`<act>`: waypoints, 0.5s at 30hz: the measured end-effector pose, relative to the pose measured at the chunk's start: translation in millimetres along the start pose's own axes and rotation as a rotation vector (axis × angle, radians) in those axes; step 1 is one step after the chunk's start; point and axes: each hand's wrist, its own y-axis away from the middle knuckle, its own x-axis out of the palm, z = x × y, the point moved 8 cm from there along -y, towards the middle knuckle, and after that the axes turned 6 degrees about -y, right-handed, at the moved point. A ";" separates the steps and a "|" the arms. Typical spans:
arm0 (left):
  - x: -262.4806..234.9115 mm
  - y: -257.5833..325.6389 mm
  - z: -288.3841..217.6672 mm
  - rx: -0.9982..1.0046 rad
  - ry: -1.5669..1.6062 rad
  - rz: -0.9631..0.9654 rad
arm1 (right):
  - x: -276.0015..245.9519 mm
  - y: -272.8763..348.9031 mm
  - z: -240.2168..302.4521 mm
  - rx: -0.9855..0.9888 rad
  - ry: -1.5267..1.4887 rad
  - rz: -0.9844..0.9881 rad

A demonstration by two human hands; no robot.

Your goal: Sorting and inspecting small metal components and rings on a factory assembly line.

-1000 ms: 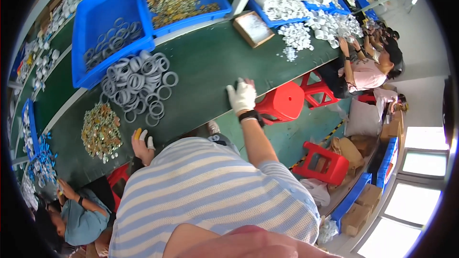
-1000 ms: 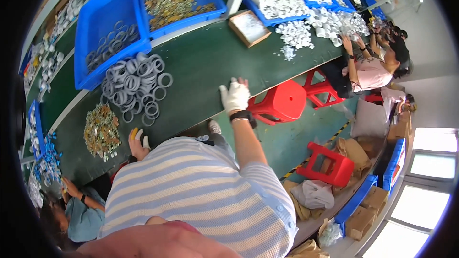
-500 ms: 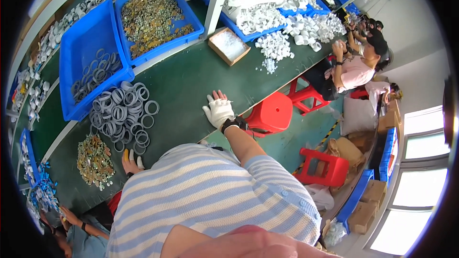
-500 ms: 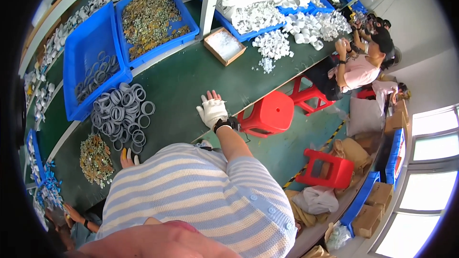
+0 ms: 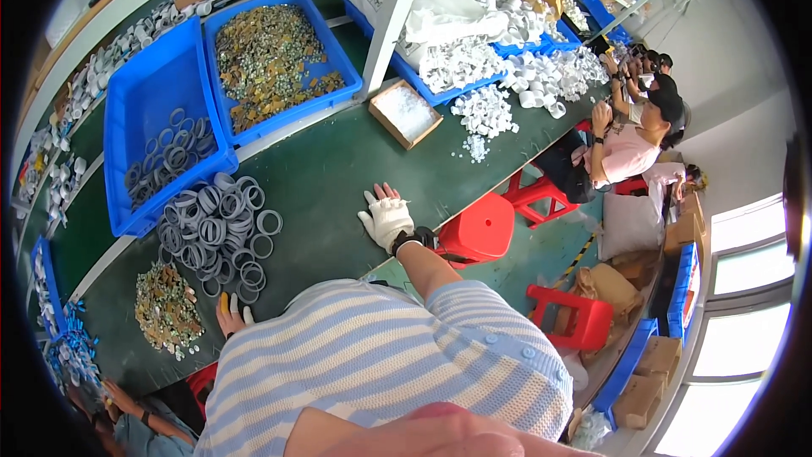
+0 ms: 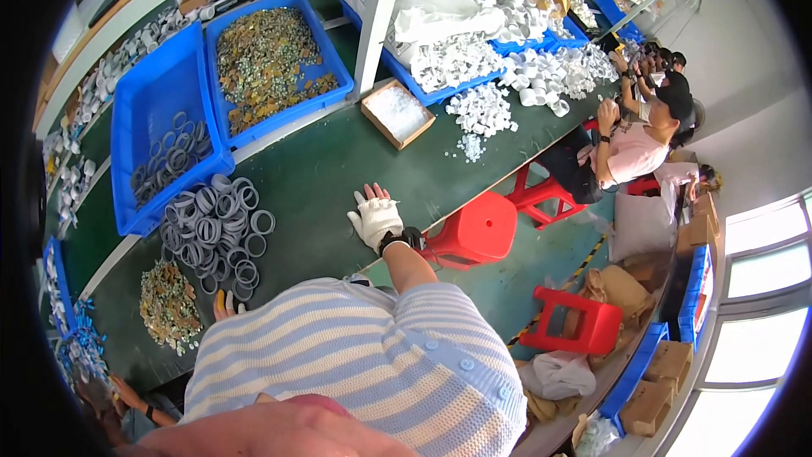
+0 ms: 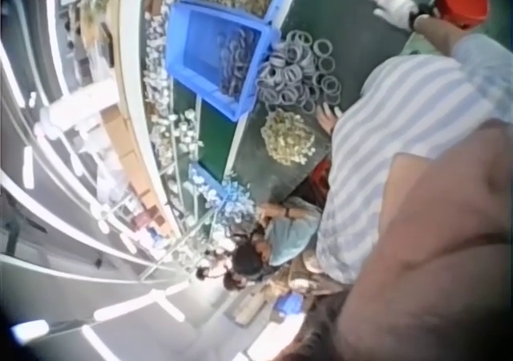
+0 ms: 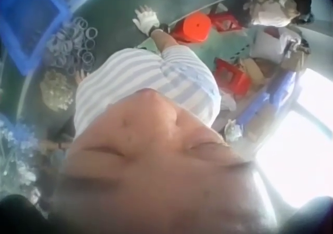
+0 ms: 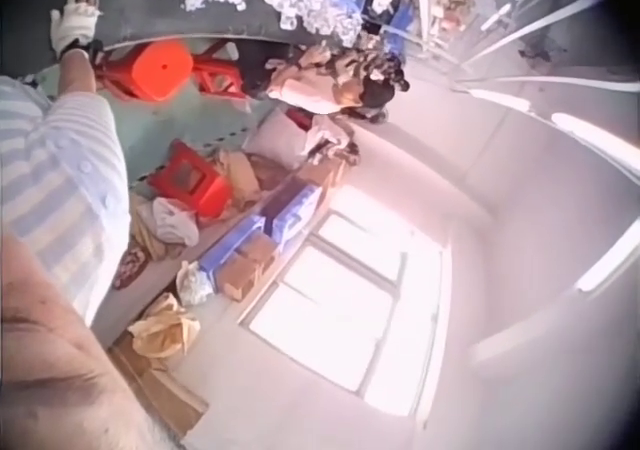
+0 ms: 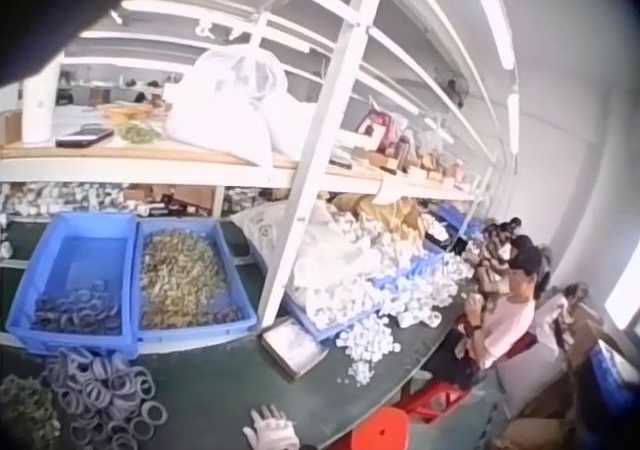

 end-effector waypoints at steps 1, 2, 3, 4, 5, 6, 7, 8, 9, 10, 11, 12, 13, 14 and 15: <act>1.2 -0.6 1.1 0.007 -0.007 0.006 | -0.2 -0.7 -1.0 0.000 -0.006 -0.008; 2.3 -1.1 1.7 0.012 0.007 0.012 | -3.4 -0.6 0.1 0.010 -0.009 0.007; 3.1 -0.6 1.8 0.012 0.010 0.011 | -2.8 -0.9 -0.3 0.011 -0.006 0.007; 3.0 -0.2 2.5 0.013 0.000 0.010 | -1.7 -0.9 -0.3 0.008 -0.008 0.005; 3.2 -0.2 3.1 0.016 -0.009 0.009 | -1.1 -1.4 -0.6 0.007 -0.010 0.003; 3.0 0.0 2.9 0.018 -0.005 0.009 | -1.0 -2.1 -1.0 0.009 -0.007 0.002; 1.5 -0.1 0.8 0.040 -0.016 -0.011 | -0.9 -2.6 -1.0 0.006 -0.010 0.001; 0.7 -0.6 0.2 0.064 -0.028 -0.030 | -1.3 -3.0 -0.4 0.005 -0.015 0.000; 1.5 -1.2 0.7 0.069 -0.026 -0.029 | -3.0 -2.7 -0.5 0.011 -0.015 -0.003; 1.1 -1.5 1.0 0.079 -0.020 -0.036 | -5.5 -1.8 0.7 0.007 -0.024 0.000; 1.4 -3.2 -0.2 0.091 -0.012 -0.043 | -9.1 -1.2 1.2 0.006 -0.032 0.001; 1.6 -3.3 -1.8 0.100 -0.007 -0.043 | -13.5 -1.0 2.2 0.015 -0.031 -0.004; -0.7 -1.6 -2.5 0.097 0.068 -0.057 | -15.4 -1.3 4.5 0.018 -0.025 0.020; -3.8 -0.6 -3.9 0.093 0.144 -0.070 | -15.5 -1.4 4.9 0.021 -0.019 0.045; -5.8 0.0 -6.1 0.101 0.149 -0.070 | -15.8 -1.3 3.5 0.029 -0.017 0.040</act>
